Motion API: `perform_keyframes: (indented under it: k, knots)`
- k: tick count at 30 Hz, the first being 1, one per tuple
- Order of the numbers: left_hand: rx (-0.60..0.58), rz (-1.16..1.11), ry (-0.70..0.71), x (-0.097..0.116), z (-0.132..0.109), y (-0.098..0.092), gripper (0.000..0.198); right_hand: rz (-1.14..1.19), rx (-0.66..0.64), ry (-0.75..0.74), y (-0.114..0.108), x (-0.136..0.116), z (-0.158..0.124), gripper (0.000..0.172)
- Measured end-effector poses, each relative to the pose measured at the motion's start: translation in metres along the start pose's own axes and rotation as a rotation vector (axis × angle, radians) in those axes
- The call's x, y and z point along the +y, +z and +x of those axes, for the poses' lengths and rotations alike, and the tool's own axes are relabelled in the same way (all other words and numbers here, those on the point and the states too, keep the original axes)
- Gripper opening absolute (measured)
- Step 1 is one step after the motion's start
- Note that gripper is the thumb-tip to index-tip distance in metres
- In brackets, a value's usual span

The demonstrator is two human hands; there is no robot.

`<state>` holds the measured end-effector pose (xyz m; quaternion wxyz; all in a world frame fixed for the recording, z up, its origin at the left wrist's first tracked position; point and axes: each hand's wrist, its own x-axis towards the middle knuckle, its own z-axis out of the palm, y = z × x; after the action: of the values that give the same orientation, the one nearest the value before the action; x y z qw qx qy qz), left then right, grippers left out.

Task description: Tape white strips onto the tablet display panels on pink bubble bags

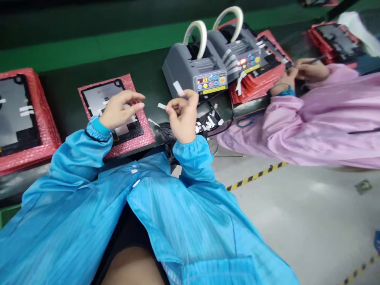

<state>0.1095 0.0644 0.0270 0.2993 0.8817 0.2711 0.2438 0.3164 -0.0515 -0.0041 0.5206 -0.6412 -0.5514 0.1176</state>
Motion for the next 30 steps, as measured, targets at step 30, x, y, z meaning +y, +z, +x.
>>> perform_keyframes:
  k: [30]
  knots:
    - [-0.024, 0.314, -0.608, -0.018, -0.015, 0.015, 0.02, 0.143, -0.436, 0.224, 0.117, 0.038, 0.038, 0.056]
